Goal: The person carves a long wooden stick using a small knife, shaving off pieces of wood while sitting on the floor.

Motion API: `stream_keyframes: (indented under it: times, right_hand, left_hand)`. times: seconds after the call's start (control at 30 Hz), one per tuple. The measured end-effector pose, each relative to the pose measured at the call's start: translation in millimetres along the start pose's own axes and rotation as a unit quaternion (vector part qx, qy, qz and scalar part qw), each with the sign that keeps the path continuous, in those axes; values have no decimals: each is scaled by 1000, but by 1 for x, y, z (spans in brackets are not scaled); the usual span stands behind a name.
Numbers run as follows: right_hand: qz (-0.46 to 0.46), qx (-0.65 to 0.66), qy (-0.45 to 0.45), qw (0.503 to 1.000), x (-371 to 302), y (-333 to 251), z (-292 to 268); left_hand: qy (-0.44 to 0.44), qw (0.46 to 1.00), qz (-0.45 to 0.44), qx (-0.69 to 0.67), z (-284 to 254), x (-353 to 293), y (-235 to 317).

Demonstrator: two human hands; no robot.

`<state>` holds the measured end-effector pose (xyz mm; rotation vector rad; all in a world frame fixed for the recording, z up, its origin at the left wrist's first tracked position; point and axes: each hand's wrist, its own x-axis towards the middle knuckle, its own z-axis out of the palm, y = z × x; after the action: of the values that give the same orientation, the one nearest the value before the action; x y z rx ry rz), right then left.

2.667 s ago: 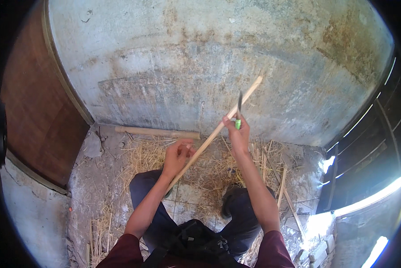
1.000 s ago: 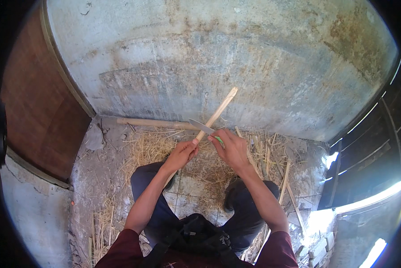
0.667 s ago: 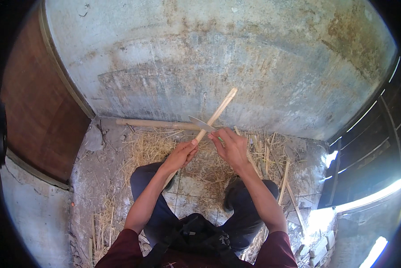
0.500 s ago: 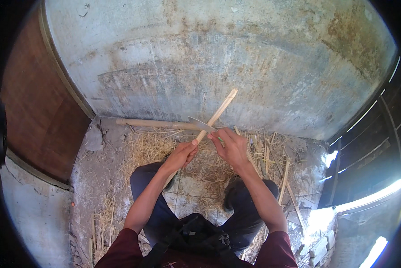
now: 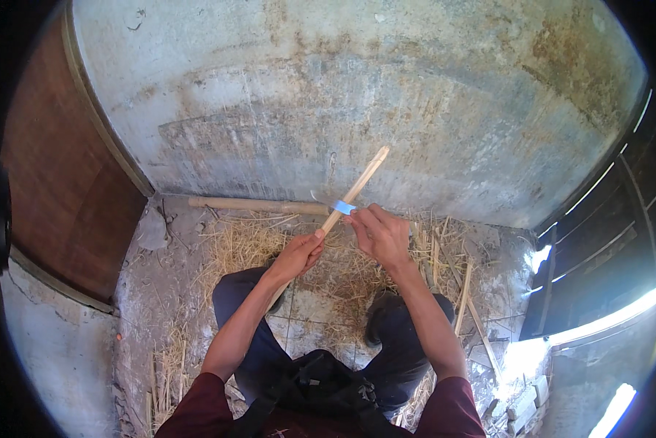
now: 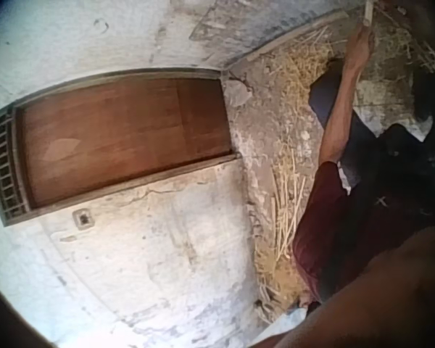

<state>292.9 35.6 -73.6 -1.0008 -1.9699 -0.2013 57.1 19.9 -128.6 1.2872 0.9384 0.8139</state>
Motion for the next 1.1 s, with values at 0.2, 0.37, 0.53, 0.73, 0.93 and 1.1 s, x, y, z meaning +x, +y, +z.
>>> stream_keyframes:
  times: [0.2, 0.37, 0.53, 0.73, 0.93, 1.1]
  right_hand:
    - [30, -27, 54, 998, 6, 19, -5]
    - [232, -83, 202, 948, 22, 110, -57]
    - [222, 40, 259, 939, 8, 127, -79]
    - [262, 230, 156, 924, 1, 62, -47]
    - [137, 137, 12, 981, 10, -5, -16]
    - [30, 88, -38, 995, -11, -11, 10]
  left_hand:
    - [-11, 1000, -14, -15, -1, 2, 0]
    - [-60, 998, -22, -10, -5, -7, -9]
    - [8, 1000, -17, -18, -21, -4, 4]
    - [33, 999, 25, 25, -10, -2, 4]
    - [41, 995, 79, 41, -6, 3, -9]
    - [62, 983, 142, 98, -2, 11, -19]
